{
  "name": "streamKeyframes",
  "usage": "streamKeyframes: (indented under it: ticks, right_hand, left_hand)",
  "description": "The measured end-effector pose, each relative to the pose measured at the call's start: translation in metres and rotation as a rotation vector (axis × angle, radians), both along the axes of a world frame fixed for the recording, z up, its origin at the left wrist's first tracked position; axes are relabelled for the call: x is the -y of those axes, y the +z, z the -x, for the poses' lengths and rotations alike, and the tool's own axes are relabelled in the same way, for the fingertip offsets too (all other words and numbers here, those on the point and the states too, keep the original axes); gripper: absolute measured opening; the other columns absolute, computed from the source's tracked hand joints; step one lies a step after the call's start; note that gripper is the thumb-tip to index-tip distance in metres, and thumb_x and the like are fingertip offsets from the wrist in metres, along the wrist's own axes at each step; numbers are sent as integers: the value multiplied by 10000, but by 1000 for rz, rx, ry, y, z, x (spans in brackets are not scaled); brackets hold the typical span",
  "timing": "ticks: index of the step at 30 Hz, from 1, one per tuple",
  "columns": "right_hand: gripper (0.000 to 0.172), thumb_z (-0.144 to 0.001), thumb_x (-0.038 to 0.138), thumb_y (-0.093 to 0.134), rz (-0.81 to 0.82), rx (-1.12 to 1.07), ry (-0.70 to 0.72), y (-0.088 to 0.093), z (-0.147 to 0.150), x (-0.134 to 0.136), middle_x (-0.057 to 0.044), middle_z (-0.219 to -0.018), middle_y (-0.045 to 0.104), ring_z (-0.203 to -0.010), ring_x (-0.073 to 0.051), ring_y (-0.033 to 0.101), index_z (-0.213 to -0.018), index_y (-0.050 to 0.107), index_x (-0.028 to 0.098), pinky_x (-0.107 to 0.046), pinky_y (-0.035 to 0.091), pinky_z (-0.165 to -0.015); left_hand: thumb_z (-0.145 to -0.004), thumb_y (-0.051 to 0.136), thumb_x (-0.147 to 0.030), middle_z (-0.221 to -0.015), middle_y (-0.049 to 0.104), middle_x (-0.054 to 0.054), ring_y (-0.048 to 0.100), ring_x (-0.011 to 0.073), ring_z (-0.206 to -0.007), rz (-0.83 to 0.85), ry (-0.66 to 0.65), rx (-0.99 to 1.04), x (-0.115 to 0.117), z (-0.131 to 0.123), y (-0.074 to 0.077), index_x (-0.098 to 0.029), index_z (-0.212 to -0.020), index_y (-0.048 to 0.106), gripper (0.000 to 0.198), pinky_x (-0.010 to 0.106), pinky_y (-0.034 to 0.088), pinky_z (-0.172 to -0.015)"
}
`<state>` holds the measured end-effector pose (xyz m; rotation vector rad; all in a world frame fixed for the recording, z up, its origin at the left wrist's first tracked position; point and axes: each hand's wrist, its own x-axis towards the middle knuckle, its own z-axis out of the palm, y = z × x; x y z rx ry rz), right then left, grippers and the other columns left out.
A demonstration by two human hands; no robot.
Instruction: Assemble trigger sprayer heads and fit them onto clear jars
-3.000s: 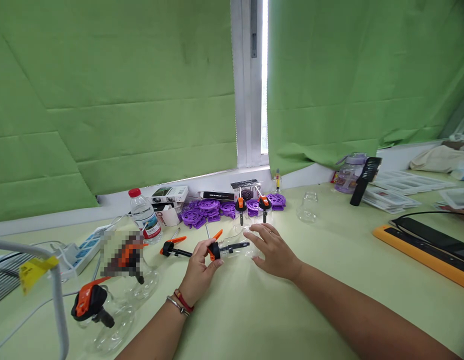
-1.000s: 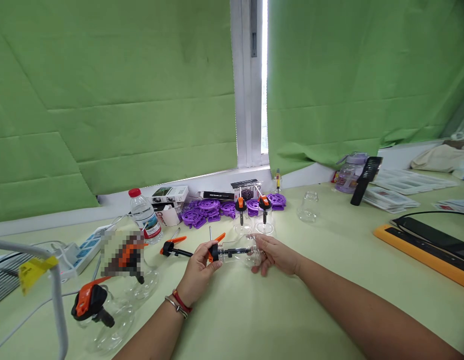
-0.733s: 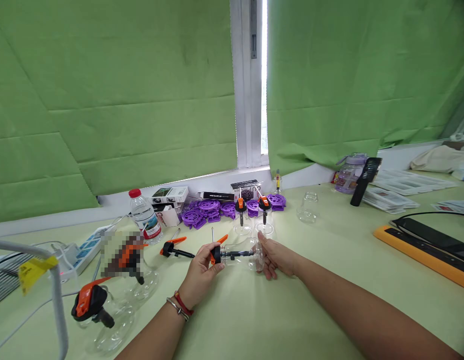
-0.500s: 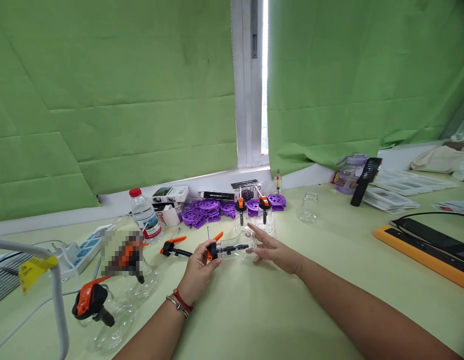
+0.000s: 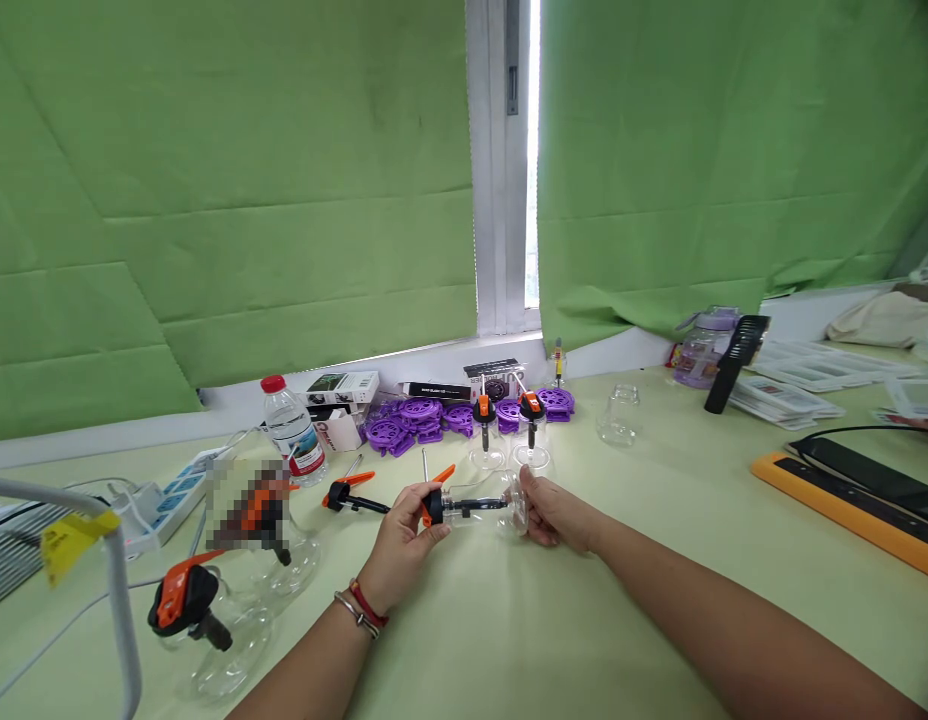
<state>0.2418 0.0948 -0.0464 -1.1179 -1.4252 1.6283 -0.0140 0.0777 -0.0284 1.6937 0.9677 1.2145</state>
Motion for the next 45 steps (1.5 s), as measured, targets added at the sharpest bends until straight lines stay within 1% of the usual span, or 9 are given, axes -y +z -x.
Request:
streamKeyframes:
  ticks: [3,6,11,20,28,34,38,40,45]
  right_hand:
    - [737,-823,774,248,-1,9,8,2,-1,-1,-34,-591,607,-318,-53,402,-860,599,127,-173,207,-299]
    - [599,-826,667,476,-88,-69,13,10,-3,2,-100,-959,646,-597,-104,598,-1103,603,151,-204,439,-456]
    - [881,-706,348,776,-242,-162,98,16,-5,8,-71,-1486,259,-999,-153,580,-1434,284,407,-319,505,-813]
    - [746,-781,515,665,-168,-127,53,17,-4,6,-51,-967,594,-639,-110,619,-1405,375,224,-227,454,-520]
    - [724,-816,774,284,21,3,2,1,0,0,-48,-579,629,-318,-83,469,-884,580,117,-178,266,-287]
    - [680,-814,722,421,-56,-81,-42,8,3,3,-134,-957,667,-614,-136,639,-1065,611,119,-224,471,-456]
    - [858,-735,425,748,-185,-150,43,16,0,9,-119,-1480,315,-943,-155,609,-1448,276,355,-316,533,-758]
    - [929,-716,378,773,-212,-137,77,17,-2,10,-117,-1494,272,-941,-152,602,-1462,219,386,-318,531,-753]
    - [757,-779,518,666,-148,-95,80,16,-3,7,-97,-1126,576,-692,-137,659,-1415,347,260,-245,506,-529]
  left_hand:
    - [-695,751,-331,-1127,577,88,522,221,-1041,32,20,24,0,-1,-3,-230,-1124,620,459,392,407,-963]
    - [-713,735,-319,-1104,590,89,530,210,-1003,81,46,50,-3,0,-6,-217,-1152,591,473,372,429,-917]
    - [-696,743,-310,-1096,593,83,536,202,-984,106,68,73,-8,3,-10,-204,-1158,579,501,355,434,-889]
    - [-681,759,-318,-1105,596,90,532,220,-998,85,45,54,-3,2,-4,-211,-1140,619,492,383,419,-925]
    - [-669,765,-291,-1130,575,82,521,231,-1055,27,-7,19,-2,-1,-3,-236,-1104,638,457,410,373,-993]
    - [-693,747,-313,-1091,600,88,532,217,-980,105,34,78,-3,-1,-7,-219,-1147,595,488,381,419,-911]
    - [-686,748,-316,-1077,594,86,525,209,-976,134,67,87,-7,2,-9,-200,-1157,578,514,360,417,-897]
    - [-692,744,-311,-1085,590,91,522,208,-973,136,65,85,-7,3,-8,-198,-1161,577,510,357,416,-894]
    - [-681,755,-291,-1091,585,89,515,209,-966,105,44,65,-4,2,-3,-213,-1128,614,474,356,418,-897]
